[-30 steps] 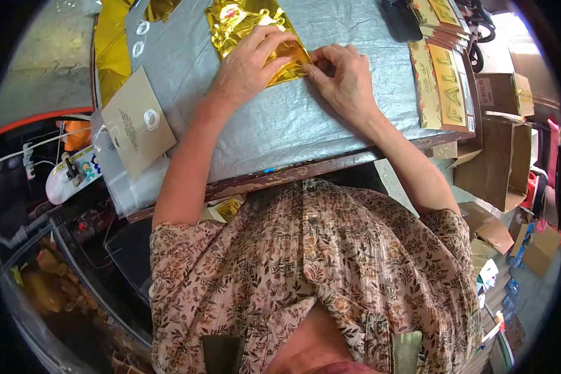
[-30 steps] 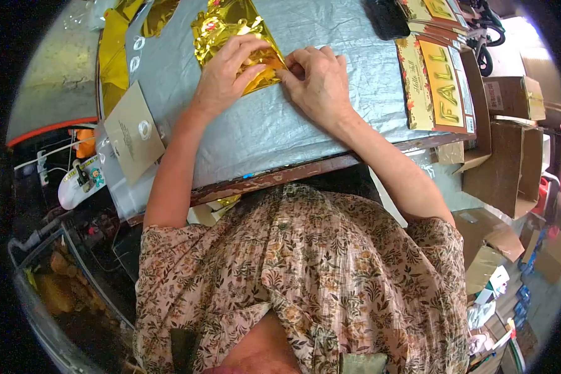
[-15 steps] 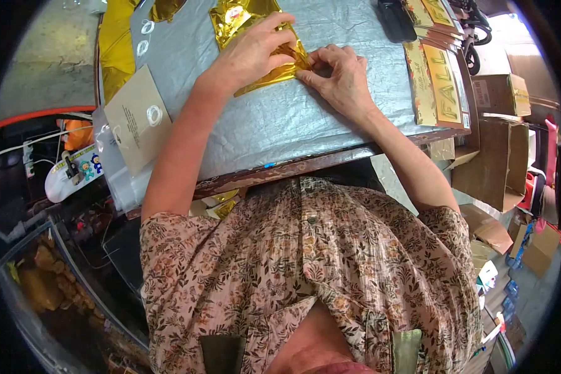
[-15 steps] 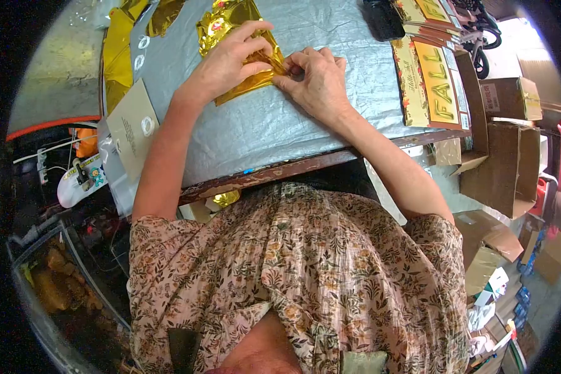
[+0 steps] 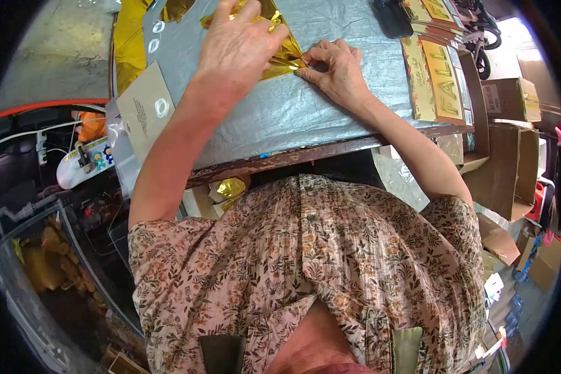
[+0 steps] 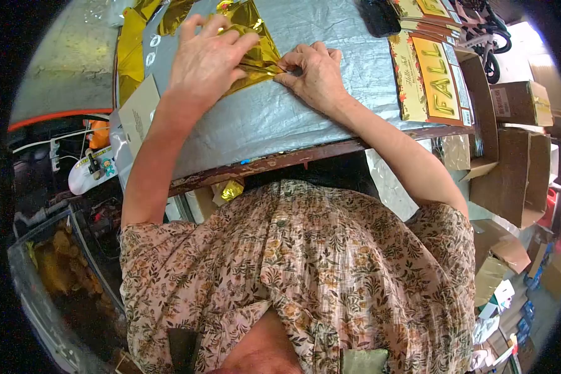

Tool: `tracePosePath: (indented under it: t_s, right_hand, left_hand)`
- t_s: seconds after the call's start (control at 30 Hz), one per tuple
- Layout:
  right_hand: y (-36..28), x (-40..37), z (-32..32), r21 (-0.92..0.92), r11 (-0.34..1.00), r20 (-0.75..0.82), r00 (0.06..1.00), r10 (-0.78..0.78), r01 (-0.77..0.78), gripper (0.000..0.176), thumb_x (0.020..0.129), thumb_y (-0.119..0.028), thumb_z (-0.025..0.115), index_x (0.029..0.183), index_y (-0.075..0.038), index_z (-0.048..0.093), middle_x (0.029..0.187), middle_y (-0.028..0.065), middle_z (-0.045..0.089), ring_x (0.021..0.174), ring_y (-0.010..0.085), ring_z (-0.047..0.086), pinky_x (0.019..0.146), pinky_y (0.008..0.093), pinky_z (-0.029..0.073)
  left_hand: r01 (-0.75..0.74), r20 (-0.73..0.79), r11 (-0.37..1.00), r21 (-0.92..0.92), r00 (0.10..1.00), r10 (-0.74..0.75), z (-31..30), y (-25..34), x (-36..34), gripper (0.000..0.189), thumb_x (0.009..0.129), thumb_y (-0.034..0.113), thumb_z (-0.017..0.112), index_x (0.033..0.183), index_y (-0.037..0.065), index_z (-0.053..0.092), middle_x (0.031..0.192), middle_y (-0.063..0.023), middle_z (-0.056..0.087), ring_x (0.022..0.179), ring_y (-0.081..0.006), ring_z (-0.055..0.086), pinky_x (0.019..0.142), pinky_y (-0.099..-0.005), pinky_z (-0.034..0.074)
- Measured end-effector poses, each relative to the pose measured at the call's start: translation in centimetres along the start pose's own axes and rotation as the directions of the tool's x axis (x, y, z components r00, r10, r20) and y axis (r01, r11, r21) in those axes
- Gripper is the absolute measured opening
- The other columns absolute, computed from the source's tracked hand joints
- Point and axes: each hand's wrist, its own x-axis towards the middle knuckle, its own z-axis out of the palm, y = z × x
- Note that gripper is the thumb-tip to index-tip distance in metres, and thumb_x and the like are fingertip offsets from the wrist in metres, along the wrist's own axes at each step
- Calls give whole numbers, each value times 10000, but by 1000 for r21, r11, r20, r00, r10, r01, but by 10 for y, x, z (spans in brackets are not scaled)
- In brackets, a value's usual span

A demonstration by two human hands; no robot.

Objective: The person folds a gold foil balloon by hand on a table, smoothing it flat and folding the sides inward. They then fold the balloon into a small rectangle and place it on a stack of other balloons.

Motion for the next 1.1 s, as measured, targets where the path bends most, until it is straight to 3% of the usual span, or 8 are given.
tracePosePath:
  t_s: [0.2, 0.4, 0.47, 0.5, 0.67, 0.8, 0.9, 1.1]
  right_hand:
    - [4, 2, 2, 32, 999, -7, 1000, -7, 7, 195, 812, -297, 856, 953, -177, 796, 914, -30, 688, 986, 226, 569, 929, 430, 332]
    - [2, 2, -1, 31, 999, 44, 999, 25, -26, 180, 826, -266, 843, 961, -165, 779, 936, -54, 690, 997, 212, 561, 980, 423, 328]
    - [5, 2, 2, 44, 999, 27, 1000, 10, -11, 181, 824, -267, 844, 957, -162, 781, 935, -53, 691, 999, 211, 561, 978, 422, 325]
    - [7, 2, 3, 53, 999, 14, 1000, -10, 9, 182, 822, -268, 846, 953, -159, 783, 934, -51, 693, 1001, 210, 560, 977, 422, 322]
    - [3, 3, 0, 12, 1000, 45, 999, 9, -10, 181, 831, -260, 842, 968, -154, 790, 934, -43, 693, 1011, 212, 560, 994, 423, 314]
    - [4, 1, -1, 16, 999, 34, 999, -35, 34, 160, 851, -241, 829, 982, -159, 792, 947, -42, 690, 1015, 222, 558, 1019, 432, 311]
    - [3, 2, -9, 23, 997, 105, 992, -73, 71, 173, 864, -217, 815, 1028, -170, 784, 977, -34, 690, 1036, 224, 562, 1043, 438, 311]
    - [13, 5, -27, 60, 991, 253, 959, -129, 118, 310, 861, -165, 811, 1164, -193, 752, 1087, -20, 700, 1094, 217, 586, 1090, 448, 332]
  left_hand:
    - [7, 41, 995, 96, 999, -11, -16, 14, -17, 104, 818, 222, 775, 890, 158, 736, 860, 30, 692, 948, -206, 645, 908, -376, 456]
    - [111, -60, 888, -446, 986, -154, -49, 25, -36, 253, 871, 240, 790, 1079, 97, 768, 993, -40, 738, 1017, -201, 672, 929, -369, 475]
    - [410, -82, 527, -744, 728, -681, -33, -8, -50, 431, 1009, 420, 675, 1227, 53, 737, 1153, -90, 737, 1087, -201, 651, 1015, -382, 459]
    - [406, -85, 530, -744, 730, -678, -9, -32, -63, 431, 1009, 420, 675, 1227, 53, 737, 1153, -90, 737, 1087, -201, 651, 1015, -382, 459]
    - [453, 690, -522, -723, 520, -504, 56, -55, -75, 874, 1067, 729, 262, 1494, 7, 506, 1412, -139, 637, 1235, -252, 601, 1072, -406, 442]
    - [322, 621, -555, -767, 588, -518, 47, -31, -71, 905, 1073, 722, 200, 1544, -13, 439, 1395, -165, 641, 1214, -217, 619, 1028, -370, 484]
    - [507, 553, -309, -805, 830, -80, 48, -37, -95, 929, 1094, 683, 118, 1277, 3, 724, 1056, -92, 752, 991, -165, 674, 979, -337, 484]
    - [370, 273, 209, -905, 883, -381, 58, 13, -95, 179, 1008, 165, 714, 1104, 39, 796, 993, -46, 743, 876, -163, 707, 796, -290, 555]
